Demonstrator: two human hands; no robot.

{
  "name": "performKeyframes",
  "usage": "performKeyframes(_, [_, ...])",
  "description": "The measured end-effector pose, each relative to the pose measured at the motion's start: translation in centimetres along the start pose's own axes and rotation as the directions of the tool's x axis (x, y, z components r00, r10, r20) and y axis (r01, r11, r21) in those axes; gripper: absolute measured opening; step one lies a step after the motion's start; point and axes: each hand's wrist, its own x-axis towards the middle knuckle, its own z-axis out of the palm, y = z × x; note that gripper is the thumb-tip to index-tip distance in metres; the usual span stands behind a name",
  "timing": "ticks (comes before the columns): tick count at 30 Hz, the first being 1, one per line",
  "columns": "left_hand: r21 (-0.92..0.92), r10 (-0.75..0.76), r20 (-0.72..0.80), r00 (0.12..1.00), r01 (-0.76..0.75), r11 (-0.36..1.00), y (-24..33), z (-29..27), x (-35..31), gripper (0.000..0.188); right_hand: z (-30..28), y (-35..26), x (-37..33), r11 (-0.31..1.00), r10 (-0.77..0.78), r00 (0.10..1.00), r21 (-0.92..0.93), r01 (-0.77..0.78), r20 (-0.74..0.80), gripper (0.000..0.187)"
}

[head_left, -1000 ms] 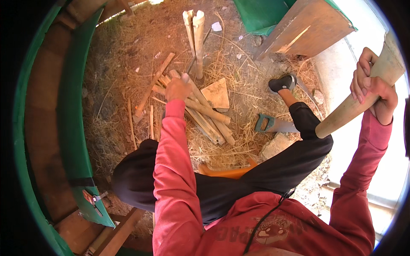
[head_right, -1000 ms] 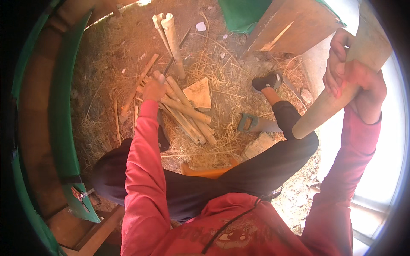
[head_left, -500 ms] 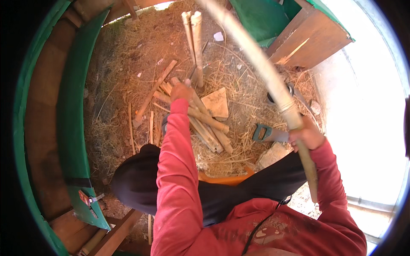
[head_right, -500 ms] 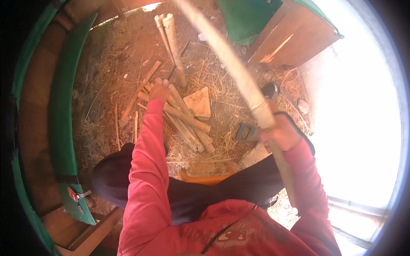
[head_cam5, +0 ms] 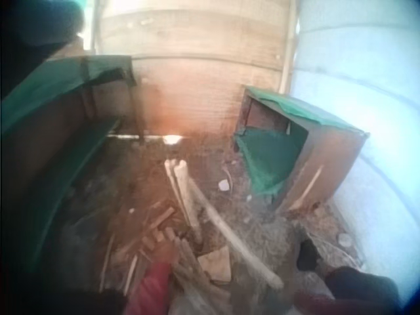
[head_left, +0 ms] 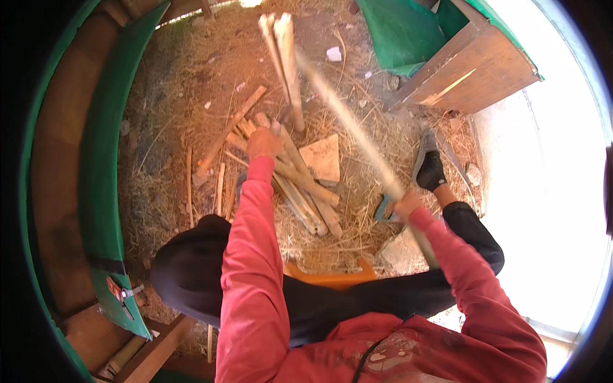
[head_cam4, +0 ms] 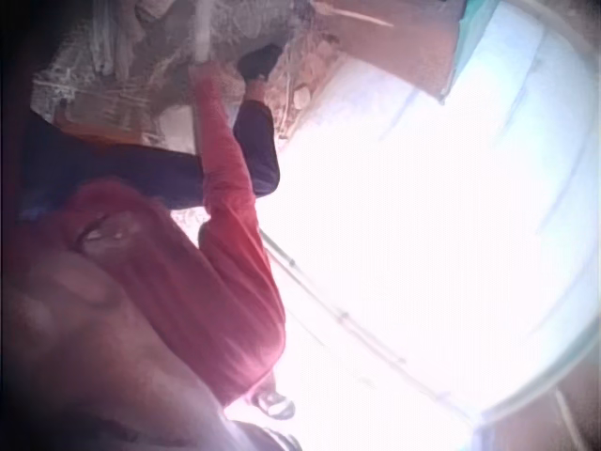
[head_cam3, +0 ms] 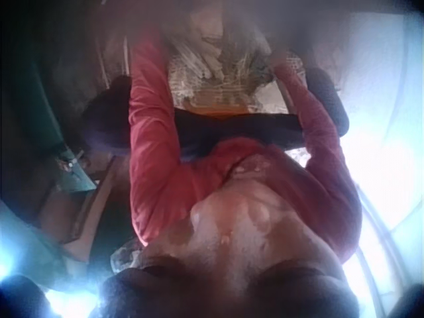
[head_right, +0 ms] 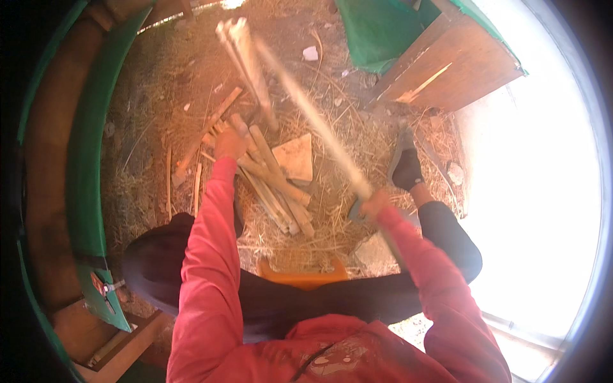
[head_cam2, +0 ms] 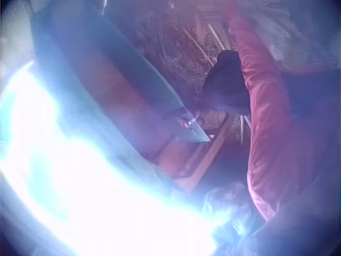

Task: The person sits on the ground and uses a large knife to split a long wooden stick into smaller pieces. They repeatedly position the stick, strike it with the knife, and separate the resulting split sections.

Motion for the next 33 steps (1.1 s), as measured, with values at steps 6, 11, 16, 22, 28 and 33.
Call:
performKeyframes(6, [0.034, 0.064, -0.103, 0.993, -0.06, 0.998, -3.0, 1.7, 1.3, 0.043, 4.9, 1.9, 2.2, 0.881, 0.013, 0.991, 0.471, 0.053, -0.136, 0.031])
performKeyframes(11, [0.05, -0.037, 0.01, 0.999, 0.036, 0.998, -1.9, 2.0, 0.6, 0.036, -6.0, -2.5, 1.0, 0.508, -0.233, 0.854, 0.69, 0.515, -0.465, 0.005])
performKeyframes(16, [0.106, -0.029, -0.005, 1.0, 0.03, 0.994, -2.0, 2.3, 0.5, 0.046, -19.1, -9.3, 0.9, -0.104, -0.475, 0.66, 0.782, 0.614, -0.582, 0.024])
performKeyframes(22, [0.108, -0.052, 0.02, 0.998, 0.05, 0.993, -1.5, 3.5, 1.0, 0.044, -5.7, -5.5, 6.6, 0.818, -0.142, 0.969, 0.527, 0.23, -0.202, 0.028])
performKeyframes(28, [0.26, 0.05, -0.017, 0.999, -0.043, 0.965, -3.8, 1.5, 3.1, 0.042, 6.8, 0.9, 5.3, 0.79, 0.029, 0.978, 0.595, -0.148, 0.204, 0.019])
performKeyframes(33, [0.215, -0.066, 0.011, 0.998, 0.062, 0.975, -5.9, 2.7, 2.1, 0.036, 4.1, -0.9, 4.2, 0.557, -0.1, 0.994, 0.83, 0.017, 0.046, 0.015])
